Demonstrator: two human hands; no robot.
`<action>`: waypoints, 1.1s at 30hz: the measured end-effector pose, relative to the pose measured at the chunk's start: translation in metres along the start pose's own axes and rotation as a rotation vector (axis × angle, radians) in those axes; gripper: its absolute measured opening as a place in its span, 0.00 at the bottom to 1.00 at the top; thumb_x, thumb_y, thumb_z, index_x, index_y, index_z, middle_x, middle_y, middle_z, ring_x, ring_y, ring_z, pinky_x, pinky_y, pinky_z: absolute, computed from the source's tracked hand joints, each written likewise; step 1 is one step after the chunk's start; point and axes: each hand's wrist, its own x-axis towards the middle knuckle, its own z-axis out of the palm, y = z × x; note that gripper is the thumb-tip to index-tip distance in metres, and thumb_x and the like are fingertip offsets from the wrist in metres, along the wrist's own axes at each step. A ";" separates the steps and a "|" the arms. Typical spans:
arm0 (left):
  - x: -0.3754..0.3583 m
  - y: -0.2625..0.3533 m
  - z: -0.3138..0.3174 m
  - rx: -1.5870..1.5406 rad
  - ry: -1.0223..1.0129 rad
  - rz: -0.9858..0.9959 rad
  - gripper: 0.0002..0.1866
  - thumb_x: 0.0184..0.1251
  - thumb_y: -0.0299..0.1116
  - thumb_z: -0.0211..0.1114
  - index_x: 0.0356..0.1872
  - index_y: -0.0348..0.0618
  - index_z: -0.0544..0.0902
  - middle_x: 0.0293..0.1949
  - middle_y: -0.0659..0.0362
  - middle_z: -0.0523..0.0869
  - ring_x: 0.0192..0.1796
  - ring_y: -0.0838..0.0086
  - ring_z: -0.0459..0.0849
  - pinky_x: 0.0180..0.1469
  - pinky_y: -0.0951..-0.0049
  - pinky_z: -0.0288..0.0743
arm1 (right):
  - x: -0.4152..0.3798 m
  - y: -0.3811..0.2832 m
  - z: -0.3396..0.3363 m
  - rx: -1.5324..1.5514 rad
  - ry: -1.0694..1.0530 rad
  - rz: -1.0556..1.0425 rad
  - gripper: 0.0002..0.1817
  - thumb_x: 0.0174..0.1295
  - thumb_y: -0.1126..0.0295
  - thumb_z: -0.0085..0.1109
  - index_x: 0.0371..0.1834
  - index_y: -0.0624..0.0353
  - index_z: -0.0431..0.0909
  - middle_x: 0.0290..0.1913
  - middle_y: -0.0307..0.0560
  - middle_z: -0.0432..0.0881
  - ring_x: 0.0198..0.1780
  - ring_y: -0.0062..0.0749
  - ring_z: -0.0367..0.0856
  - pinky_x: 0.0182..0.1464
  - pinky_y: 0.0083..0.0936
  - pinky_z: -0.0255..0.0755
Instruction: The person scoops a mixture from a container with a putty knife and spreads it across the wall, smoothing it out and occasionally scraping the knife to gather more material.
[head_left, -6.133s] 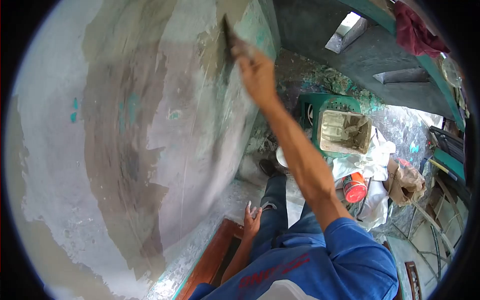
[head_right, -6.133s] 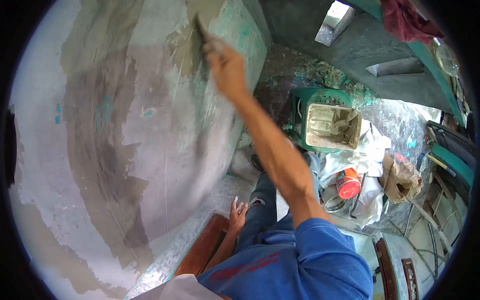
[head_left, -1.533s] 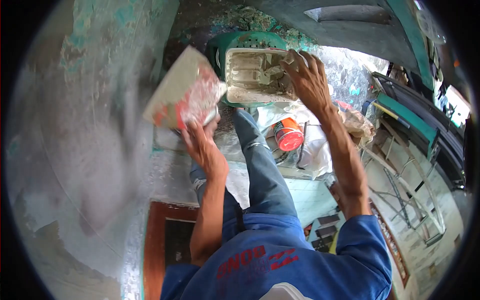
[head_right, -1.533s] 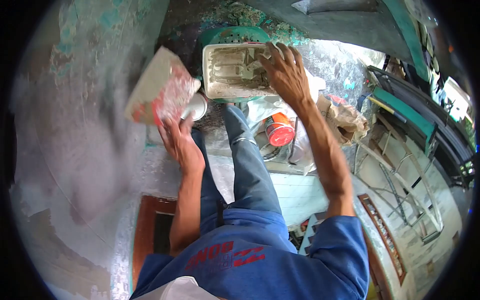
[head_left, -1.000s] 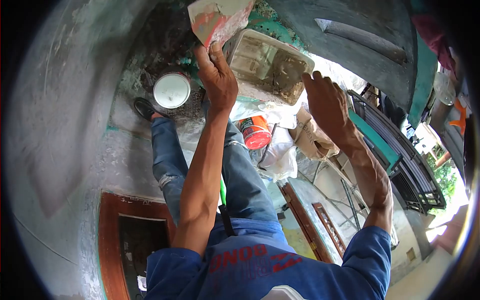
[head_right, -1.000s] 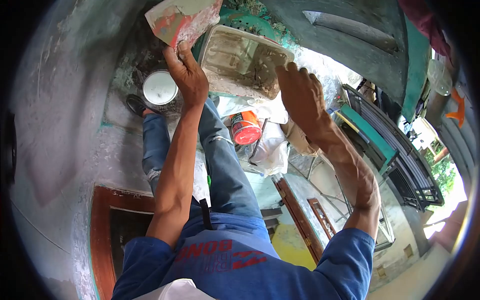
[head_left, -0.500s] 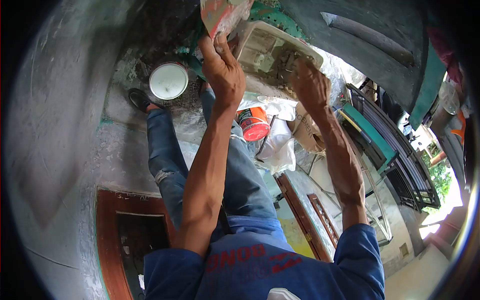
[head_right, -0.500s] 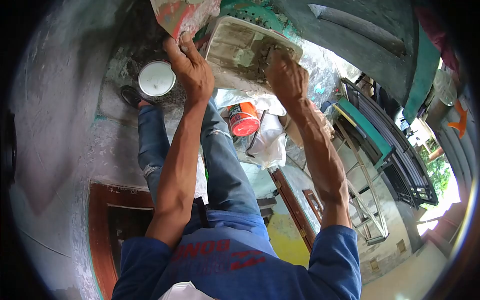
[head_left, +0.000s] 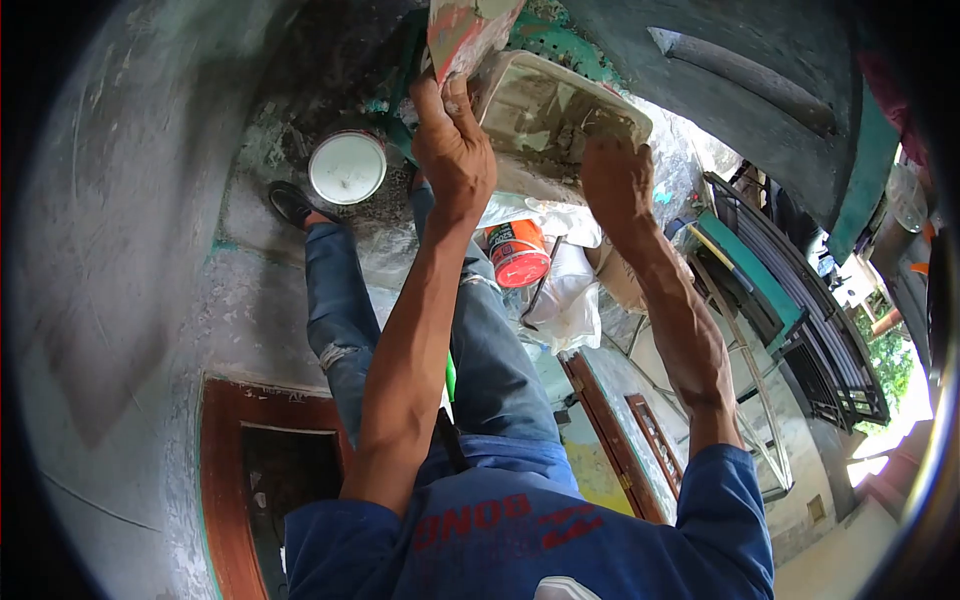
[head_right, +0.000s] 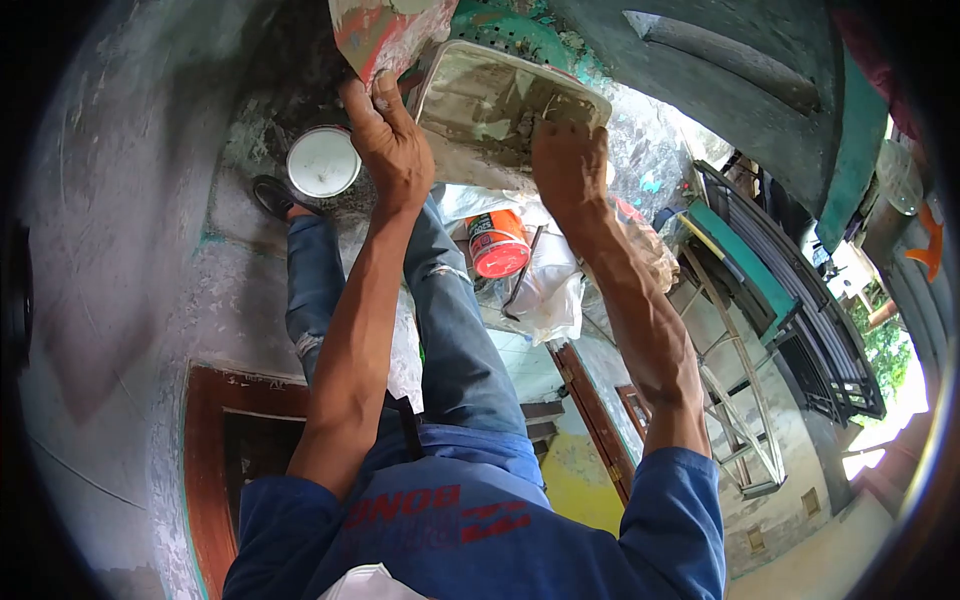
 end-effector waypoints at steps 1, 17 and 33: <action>-0.001 0.002 -0.001 0.002 -0.008 -0.002 0.11 0.92 0.35 0.52 0.60 0.39 0.72 0.50 0.51 0.85 0.50 0.72 0.80 0.56 0.71 0.74 | -0.004 -0.006 -0.002 0.051 -0.019 0.013 0.10 0.65 0.69 0.61 0.46 0.57 0.84 0.43 0.53 0.87 0.52 0.47 0.86 0.55 0.50 0.74; 0.052 0.112 -0.068 -0.475 0.079 -0.370 0.26 0.86 0.52 0.61 0.68 0.43 0.72 0.66 0.51 0.78 0.64 0.61 0.81 0.60 0.52 0.82 | -0.097 0.037 -0.107 1.274 0.335 0.271 0.17 0.79 0.68 0.65 0.63 0.65 0.76 0.51 0.55 0.88 0.52 0.39 0.92 0.52 0.33 0.86; 0.004 0.217 -0.006 -0.247 -0.368 -0.447 0.13 0.80 0.43 0.57 0.52 0.48 0.83 0.48 0.65 0.81 0.55 0.76 0.79 0.61 0.69 0.74 | -0.128 0.037 -0.123 1.105 0.973 -0.085 0.38 0.53 0.88 0.75 0.69 0.50 0.81 0.54 0.53 0.87 0.53 0.52 0.84 0.55 0.44 0.80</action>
